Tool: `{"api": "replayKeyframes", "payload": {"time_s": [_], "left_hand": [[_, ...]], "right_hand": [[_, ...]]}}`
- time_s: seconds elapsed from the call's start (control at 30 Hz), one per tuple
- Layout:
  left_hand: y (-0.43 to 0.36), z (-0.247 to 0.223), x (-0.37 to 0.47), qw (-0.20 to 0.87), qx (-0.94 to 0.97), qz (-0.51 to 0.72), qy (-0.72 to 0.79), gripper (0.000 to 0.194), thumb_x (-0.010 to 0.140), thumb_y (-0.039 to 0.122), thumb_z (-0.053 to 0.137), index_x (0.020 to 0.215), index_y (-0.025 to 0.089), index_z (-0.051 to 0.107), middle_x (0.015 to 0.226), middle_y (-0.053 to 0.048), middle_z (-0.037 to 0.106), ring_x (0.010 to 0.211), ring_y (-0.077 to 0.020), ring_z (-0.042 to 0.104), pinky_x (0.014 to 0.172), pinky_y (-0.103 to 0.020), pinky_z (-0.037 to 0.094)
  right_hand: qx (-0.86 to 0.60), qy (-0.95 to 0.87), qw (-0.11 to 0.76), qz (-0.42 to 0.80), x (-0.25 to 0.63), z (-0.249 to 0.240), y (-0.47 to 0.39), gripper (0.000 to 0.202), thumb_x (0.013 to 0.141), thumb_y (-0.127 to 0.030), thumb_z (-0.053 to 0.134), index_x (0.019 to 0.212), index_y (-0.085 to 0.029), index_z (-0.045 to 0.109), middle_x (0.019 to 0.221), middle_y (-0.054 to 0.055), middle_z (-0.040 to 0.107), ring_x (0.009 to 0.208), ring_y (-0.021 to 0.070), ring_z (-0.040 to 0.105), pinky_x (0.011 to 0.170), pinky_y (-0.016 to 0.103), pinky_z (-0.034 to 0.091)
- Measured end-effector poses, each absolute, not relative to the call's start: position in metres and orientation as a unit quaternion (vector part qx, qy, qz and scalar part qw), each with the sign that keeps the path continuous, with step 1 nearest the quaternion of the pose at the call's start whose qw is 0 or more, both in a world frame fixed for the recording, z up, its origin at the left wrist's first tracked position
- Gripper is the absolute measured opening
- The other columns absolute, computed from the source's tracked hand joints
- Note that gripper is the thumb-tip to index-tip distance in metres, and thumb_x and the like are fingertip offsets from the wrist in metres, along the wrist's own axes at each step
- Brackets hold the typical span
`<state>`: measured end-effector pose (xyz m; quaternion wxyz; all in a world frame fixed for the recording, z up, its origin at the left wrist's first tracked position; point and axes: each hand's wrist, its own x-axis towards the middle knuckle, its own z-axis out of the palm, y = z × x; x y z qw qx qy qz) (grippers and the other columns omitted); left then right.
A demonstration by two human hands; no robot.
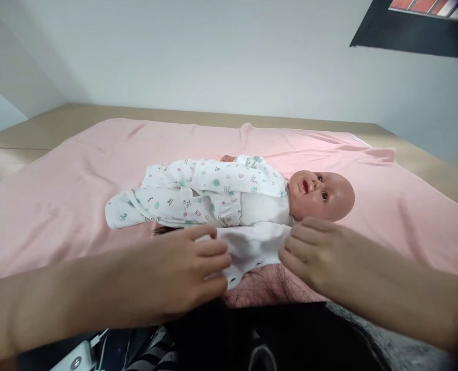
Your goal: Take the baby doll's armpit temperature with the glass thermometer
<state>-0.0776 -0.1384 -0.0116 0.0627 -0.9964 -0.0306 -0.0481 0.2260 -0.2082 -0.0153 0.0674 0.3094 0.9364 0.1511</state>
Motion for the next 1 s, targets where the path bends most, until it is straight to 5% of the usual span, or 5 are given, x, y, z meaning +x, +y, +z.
{"api": "replayKeyframes", "payload": {"time_s": [0.13, 0.3, 0.5, 0.7, 1.0], "left_hand": [[-0.132, -0.026, -0.071, 0.093, -0.996, 0.005, -0.011, 0.008, 0.093, 0.027, 0.073, 0.093, 0.025, 0.066, 0.103, -0.001, 0.073, 0.096, -0.0213, 0.066, 0.091, -0.039, 0.053], [-0.122, -0.033, -0.071, 0.084, -0.994, 0.048, -0.049, 0.055, 0.071, 0.056, 0.093, 0.106, 0.024, 0.064, 0.115, -0.004, 0.070, 0.111, -0.0281, 0.062, 0.107, -0.049, 0.049], [-0.134, -0.038, -0.068, 0.126, -0.991, 0.030, -0.039, 0.001, 0.094, 0.024, 0.067, 0.094, 0.024, 0.066, 0.105, -0.004, 0.069, 0.102, -0.0242, 0.062, 0.109, -0.049, 0.048], [-0.147, -0.031, -0.064, 0.233, -0.971, 0.023, -0.051, 0.009, 0.091, 0.019, 0.068, 0.097, 0.023, 0.074, 0.109, -0.006, 0.074, 0.103, -0.0256, 0.066, 0.109, -0.049, 0.050], [-0.130, -0.035, -0.073, 0.135, -0.990, 0.010, -0.039, 0.020, 0.092, 0.010, 0.060, 0.086, 0.025, 0.071, 0.101, -0.001, 0.073, 0.102, -0.0220, 0.065, 0.117, -0.047, 0.048]], "right_hand": [[0.309, 0.920, 0.094, 0.221, 0.217, -0.049, -0.216, 0.020, 0.080, -0.008, 0.060, 0.097, -0.019, 0.061, 0.093, 0.008, 0.063, 0.076, 0.0246, 0.054, 0.066, 0.038, 0.042], [0.306, 0.918, 0.132, 0.215, 0.214, -0.042, -0.203, 0.026, 0.078, -0.001, 0.054, 0.097, -0.014, 0.066, 0.089, 0.010, 0.063, 0.072, 0.0252, 0.059, 0.062, 0.037, 0.046], [0.306, 0.909, 0.187, 0.214, 0.209, -0.031, -0.203, 0.028, 0.081, 0.000, 0.049, 0.094, -0.014, 0.069, 0.085, 0.012, 0.066, 0.069, 0.0253, 0.062, 0.058, 0.035, 0.045], [0.305, 0.905, 0.185, 0.233, 0.212, -0.045, -0.206, 0.025, 0.083, -0.002, 0.053, 0.099, -0.014, 0.068, 0.090, 0.012, 0.066, 0.075, 0.0255, 0.063, 0.060, 0.035, 0.045], [0.311, 0.887, 0.114, 0.322, 0.230, -0.063, -0.201, 0.024, 0.079, -0.005, 0.059, 0.097, -0.020, 0.052, 0.079, 0.004, 0.053, 0.068, 0.0245, 0.053, 0.059, 0.037, 0.037]]}}
